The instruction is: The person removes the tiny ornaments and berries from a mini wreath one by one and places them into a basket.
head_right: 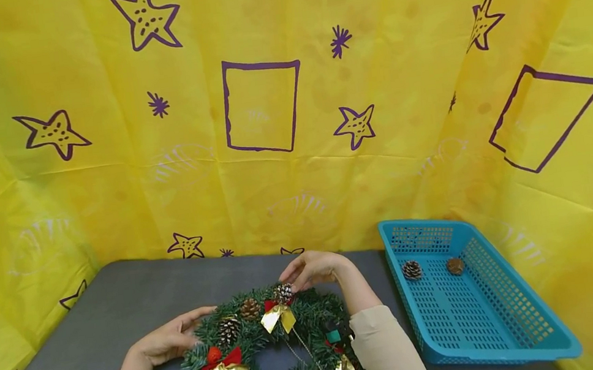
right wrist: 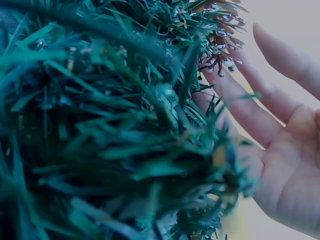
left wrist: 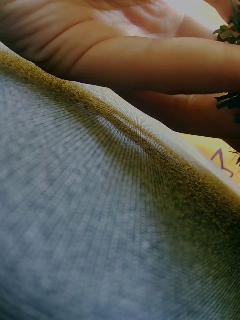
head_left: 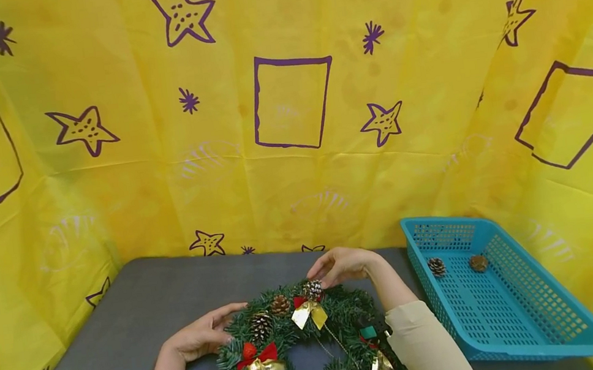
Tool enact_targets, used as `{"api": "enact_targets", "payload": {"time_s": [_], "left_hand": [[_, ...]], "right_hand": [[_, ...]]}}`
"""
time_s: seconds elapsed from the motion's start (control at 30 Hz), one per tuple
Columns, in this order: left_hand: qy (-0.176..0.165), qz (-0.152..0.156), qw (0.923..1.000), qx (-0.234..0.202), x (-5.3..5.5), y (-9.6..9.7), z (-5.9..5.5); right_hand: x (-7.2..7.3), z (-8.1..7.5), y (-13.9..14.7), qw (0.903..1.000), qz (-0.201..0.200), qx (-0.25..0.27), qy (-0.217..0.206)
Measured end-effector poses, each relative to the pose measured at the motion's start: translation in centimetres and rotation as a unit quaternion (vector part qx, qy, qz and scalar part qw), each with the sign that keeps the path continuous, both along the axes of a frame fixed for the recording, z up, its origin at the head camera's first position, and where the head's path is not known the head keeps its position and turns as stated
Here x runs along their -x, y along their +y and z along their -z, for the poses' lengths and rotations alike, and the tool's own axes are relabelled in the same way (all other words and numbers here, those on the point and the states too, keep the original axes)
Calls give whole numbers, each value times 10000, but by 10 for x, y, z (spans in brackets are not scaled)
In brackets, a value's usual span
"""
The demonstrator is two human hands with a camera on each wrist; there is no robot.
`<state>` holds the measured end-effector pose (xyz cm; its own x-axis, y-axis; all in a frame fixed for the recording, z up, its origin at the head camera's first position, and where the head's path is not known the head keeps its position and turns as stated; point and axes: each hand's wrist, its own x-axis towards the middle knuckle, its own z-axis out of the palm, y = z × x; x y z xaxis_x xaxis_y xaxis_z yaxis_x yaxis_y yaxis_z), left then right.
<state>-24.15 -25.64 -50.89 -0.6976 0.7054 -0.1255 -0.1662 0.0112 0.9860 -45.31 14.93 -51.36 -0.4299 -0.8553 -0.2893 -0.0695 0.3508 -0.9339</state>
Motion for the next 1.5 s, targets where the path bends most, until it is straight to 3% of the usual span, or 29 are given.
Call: {"api": "enact_targets", "payload": {"time_s": [0.1, 0.17, 0.3, 0.47, 0.67, 0.73, 0.8, 0.93, 1.03, 1.1, 1.13, 1.2, 1.33, 1.4, 1.43, 1.5], "left_hand": [[19, 48, 10000, -46, 0, 0, 0], [29, -11, 10000, 26, 0, 0, -1], [18, -129, 9998, 178, -1, 1, -2], [0, -176, 9996, 199, -2, 3, -2], [23, -152, 9997, 197, -1, 2, -2], [37, -145, 9997, 181, -1, 1, -2], [55, -127, 9998, 158, 0, 1, -2], [62, -64, 9999, 109, 0, 0, -2], [50, -44, 9999, 107, 0, -1, -1], [51, -42, 9999, 104, 0, -1, 0], [52, -41, 9999, 97, 0, -1, 0], [51, -27, 10000, 77, 0, -1, 1], [6, 0, 10000, 37, 0, -1, 1], [-2, 4, 10000, 29, 1, -1, 1], [-2, -5, 10000, 26, 1, -1, 1], [0, -5, 10000, 48, 1, -1, 2]], "right_hand": [[46, 54, 8, 9995, -273, 163, -87], [69, 81, 10, 9994, -242, 153, -201], [93, 111, 12, 9990, -201, 167, -353], [89, 108, 11, 9992, -150, 141, -340], [37, 48, 4, 10000, -18, -10, -84], [35, 44, 4, 10000, -21, 6, -86], [50, 60, 6, 9999, 35, 6, -121], [97, 112, 13, 9997, 176, -88, -133], [109, 125, 15, 9999, 123, -57, -87], [97, 111, 13, 9999, 103, -38, -29], [84, 95, 11, 9999, 115, -79, 11], [51, 57, 7, 9999, 62, -65, 133], [-44, -50, -12, 9972, 582, -326, 351], [-81, -92, -20, 9939, 928, -473, 366], [-98, -109, -24, 9912, 1148, -562, 333], [-109, -124, -26, 9902, 1257, -565, 235]]}}
